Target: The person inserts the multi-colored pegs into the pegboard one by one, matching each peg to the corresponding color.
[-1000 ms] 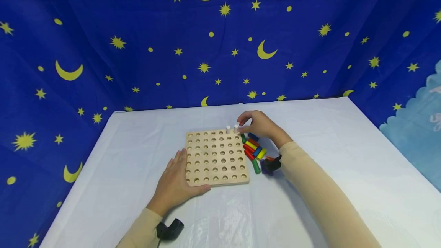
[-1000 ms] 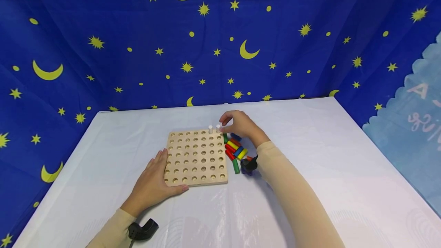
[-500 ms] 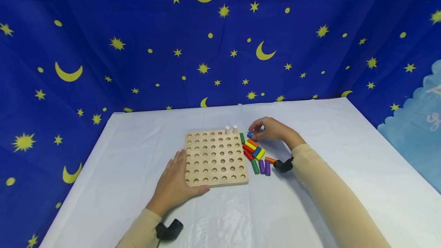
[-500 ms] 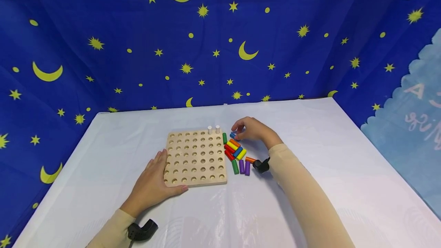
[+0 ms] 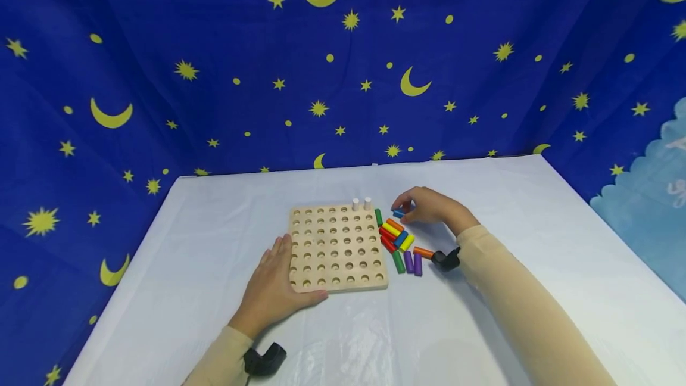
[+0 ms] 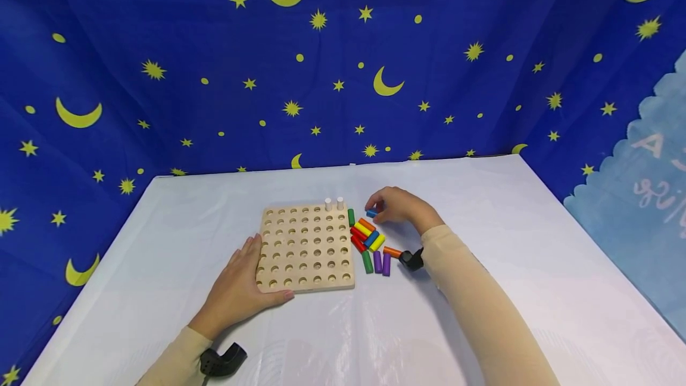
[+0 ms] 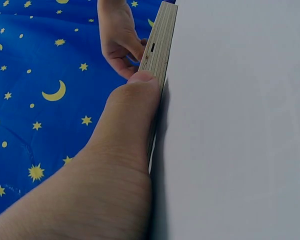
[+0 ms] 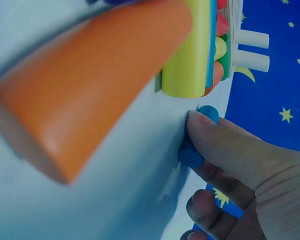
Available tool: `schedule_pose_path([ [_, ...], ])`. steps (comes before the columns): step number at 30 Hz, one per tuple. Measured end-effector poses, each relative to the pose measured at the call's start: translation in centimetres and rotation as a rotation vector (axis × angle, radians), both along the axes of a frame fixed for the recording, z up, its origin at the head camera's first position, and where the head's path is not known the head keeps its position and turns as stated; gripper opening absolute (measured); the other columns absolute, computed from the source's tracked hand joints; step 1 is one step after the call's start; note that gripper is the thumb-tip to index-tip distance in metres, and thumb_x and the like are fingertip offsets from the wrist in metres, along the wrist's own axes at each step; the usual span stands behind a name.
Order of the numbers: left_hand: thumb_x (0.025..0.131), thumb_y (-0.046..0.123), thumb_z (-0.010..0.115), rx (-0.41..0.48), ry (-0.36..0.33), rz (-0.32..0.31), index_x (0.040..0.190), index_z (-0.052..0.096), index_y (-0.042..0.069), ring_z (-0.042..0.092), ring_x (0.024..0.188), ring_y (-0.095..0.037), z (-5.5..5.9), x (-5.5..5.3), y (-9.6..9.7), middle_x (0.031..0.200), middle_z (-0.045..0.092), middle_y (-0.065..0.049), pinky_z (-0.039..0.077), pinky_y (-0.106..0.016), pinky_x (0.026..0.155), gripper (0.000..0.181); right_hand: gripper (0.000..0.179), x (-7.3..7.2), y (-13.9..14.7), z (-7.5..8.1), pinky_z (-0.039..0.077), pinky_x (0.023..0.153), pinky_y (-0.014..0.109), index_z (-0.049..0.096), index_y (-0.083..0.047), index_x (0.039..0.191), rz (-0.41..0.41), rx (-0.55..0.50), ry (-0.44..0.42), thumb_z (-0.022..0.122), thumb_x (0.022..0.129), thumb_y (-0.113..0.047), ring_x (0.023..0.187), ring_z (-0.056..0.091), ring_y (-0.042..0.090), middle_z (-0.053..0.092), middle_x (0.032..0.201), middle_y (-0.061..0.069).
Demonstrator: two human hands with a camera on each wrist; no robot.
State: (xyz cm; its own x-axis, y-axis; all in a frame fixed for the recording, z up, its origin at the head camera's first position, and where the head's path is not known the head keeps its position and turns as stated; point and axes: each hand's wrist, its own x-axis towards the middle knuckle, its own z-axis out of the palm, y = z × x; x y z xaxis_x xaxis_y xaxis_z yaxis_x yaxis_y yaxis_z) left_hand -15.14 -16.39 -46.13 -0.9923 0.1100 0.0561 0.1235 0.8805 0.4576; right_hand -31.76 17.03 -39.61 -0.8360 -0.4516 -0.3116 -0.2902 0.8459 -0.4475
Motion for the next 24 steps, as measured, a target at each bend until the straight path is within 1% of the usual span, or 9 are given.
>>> schedule_pose_path([
  [6, 0.056, 0.093, 0.064, 0.0, 0.006, -0.002, 0.158, 0.011, -0.001, 0.017, 0.154, -0.034, -0.07, 0.09, -0.02, 0.165, 0.017, -0.018, 0.017, -0.05, 0.126, 0.148, 0.027, 0.1, 0.2, -0.21, 0.05, 0.094, 0.042, 0.071, -0.018, 0.118, -0.002, -0.009, 0.007, 0.073, 0.091, -0.016, 0.097, 0.055, 0.023, 0.067, 0.102, 0.004],
  [11, 0.056, 0.093, 0.064, 0.004, 0.01, -0.002, 0.158, 0.012, -0.001, 0.016, 0.154, -0.034, -0.14, 0.12, -0.04, 0.165, 0.016, -0.018, 0.017, -0.05, 0.126, 0.148, 0.024, 0.05, 0.52, -0.66, 0.049, 0.09, 0.039, 0.069, -0.018, 0.115, 0.001, -0.066, 0.023, 0.073, 0.091, -0.018, 0.095, 0.054, 0.022, 0.065, 0.1, 0.003],
  [14, 0.056, 0.093, 0.064, 0.008, 0.014, -0.003, 0.158, 0.012, -0.001, 0.017, 0.154, -0.034, -0.11, 0.09, -0.06, 0.165, 0.016, -0.018, 0.017, -0.05, 0.126, 0.148, 0.022, 0.04, 0.75, -0.78, 0.047, 0.084, 0.035, 0.067, -0.017, 0.112, 0.005, -0.132, 0.052, 0.073, 0.091, -0.016, 0.092, 0.053, 0.022, 0.063, 0.099, 0.004],
  [18, 0.056, 0.093, 0.064, 0.007, 0.014, -0.005, 0.158, 0.012, -0.002, 0.017, 0.154, -0.034, -0.08, 0.07, -0.08, 0.165, 0.016, -0.018, 0.017, -0.05, 0.126, 0.148, 0.023, 0.17, 0.82, -0.79, 0.047, 0.075, 0.032, 0.064, -0.016, 0.11, 0.001, -0.249, 0.105, 0.074, 0.089, -0.014, 0.086, 0.053, 0.023, 0.062, 0.099, 0.005],
  [21, 0.056, 0.093, 0.064, 0.009, 0.011, -0.006, 0.158, 0.011, -0.001, 0.016, 0.154, -0.034, -0.04, 0.06, -0.08, 0.165, 0.016, -0.018, 0.017, -0.05, 0.126, 0.148, 0.023, 0.27, 0.53, -0.67, 0.047, 0.073, 0.031, 0.063, -0.015, 0.108, -0.005, -0.335, 0.146, 0.075, 0.089, -0.014, 0.087, 0.054, 0.024, 0.063, 0.101, 0.005],
  [24, 0.056, 0.092, 0.064, 0.011, 0.006, -0.006, 0.158, 0.011, -0.001, 0.016, 0.154, -0.034, -0.03, 0.08, -0.1, 0.166, 0.016, -0.018, 0.017, -0.05, 0.126, 0.148, 0.022, 0.39, -0.04, -0.44, 0.046, 0.074, 0.031, 0.063, -0.016, 0.105, -0.02, -0.405, 0.166, 0.076, 0.088, -0.016, 0.089, 0.054, 0.025, 0.064, 0.101, 0.005],
])
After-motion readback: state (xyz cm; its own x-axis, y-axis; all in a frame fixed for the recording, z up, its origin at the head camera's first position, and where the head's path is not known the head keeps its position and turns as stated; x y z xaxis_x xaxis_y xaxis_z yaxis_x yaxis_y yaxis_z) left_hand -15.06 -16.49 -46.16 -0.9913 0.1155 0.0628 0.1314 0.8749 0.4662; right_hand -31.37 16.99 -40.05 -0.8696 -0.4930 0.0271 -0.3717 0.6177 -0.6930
